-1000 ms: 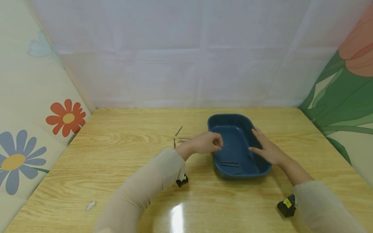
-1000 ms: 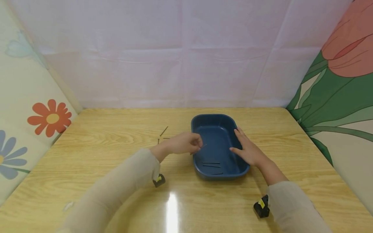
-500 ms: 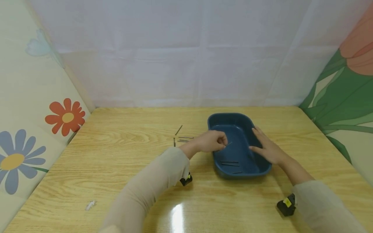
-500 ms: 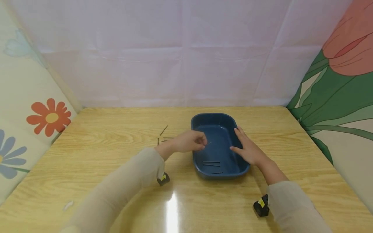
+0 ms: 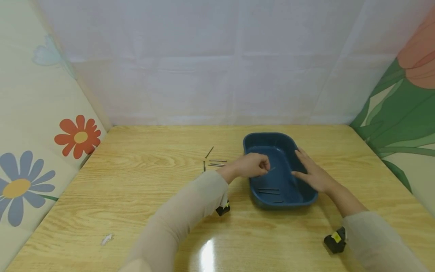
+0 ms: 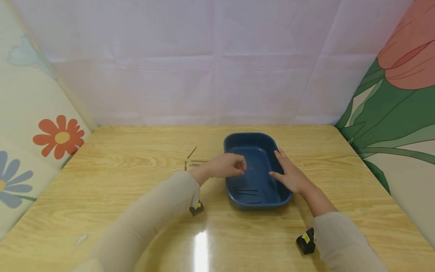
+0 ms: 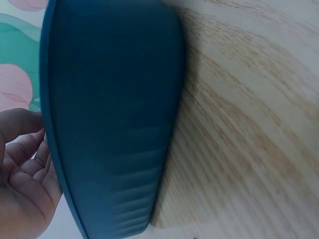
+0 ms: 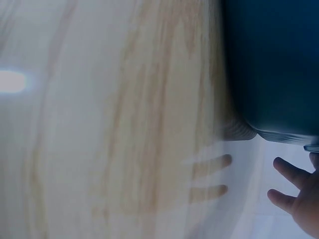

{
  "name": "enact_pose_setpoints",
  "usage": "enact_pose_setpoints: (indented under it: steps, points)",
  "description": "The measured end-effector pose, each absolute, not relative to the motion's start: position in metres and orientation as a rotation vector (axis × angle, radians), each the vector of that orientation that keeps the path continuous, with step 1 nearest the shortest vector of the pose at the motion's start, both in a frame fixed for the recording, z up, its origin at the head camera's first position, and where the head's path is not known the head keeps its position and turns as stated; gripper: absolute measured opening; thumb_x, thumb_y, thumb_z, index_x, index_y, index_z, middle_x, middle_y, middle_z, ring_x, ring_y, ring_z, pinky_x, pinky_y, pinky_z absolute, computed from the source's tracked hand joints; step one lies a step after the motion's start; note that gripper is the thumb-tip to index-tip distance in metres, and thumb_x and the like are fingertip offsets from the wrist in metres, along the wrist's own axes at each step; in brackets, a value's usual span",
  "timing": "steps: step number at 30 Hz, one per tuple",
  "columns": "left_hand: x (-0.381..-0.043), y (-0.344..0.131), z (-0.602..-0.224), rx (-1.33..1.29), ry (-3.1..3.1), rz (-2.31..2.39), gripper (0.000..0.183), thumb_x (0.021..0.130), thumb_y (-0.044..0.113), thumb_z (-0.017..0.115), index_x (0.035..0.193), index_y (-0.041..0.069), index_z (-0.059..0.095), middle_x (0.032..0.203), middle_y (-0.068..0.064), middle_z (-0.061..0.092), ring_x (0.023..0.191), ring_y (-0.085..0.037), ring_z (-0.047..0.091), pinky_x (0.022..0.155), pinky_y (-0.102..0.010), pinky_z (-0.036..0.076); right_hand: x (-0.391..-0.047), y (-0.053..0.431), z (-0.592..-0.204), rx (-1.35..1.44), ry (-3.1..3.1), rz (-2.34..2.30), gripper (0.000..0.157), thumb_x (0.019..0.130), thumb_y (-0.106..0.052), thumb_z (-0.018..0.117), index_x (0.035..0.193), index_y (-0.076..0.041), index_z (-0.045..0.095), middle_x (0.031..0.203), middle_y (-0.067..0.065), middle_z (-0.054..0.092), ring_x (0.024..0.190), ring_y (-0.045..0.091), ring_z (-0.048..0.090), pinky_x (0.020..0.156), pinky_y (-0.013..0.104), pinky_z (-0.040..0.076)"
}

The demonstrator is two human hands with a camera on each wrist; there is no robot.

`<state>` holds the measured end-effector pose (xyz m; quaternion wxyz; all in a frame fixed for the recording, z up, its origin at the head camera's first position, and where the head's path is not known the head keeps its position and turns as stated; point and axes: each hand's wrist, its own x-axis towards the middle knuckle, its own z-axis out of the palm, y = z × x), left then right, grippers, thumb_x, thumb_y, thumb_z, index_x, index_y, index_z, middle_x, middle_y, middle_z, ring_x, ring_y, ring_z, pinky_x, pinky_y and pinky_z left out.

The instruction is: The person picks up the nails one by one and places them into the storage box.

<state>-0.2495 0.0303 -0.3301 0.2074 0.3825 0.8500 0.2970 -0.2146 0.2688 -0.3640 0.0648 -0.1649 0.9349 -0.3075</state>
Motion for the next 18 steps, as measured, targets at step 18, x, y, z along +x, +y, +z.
enact_pose_setpoints:
  steps: [18]
  points:
    - [-0.253, 0.062, -0.342, 1.233, 2.529, 0.365, 0.004, 0.083, 0.009, 0.054, 0.085, 0.011, 0.057, 0.08, 0.004, 0.055, 0.074, -0.006, 0.048, 0.062, -0.015, 0.038, -0.215, 0.271, -0.365, -0.505, 2.822, -0.93, 0.074, 0.088, -0.025, 0.049, 0.136, 0.001, 0.0, 0.14, 0.018, -0.012, 0.123, 0.044, -0.002, 0.091, 0.062, 0.008]
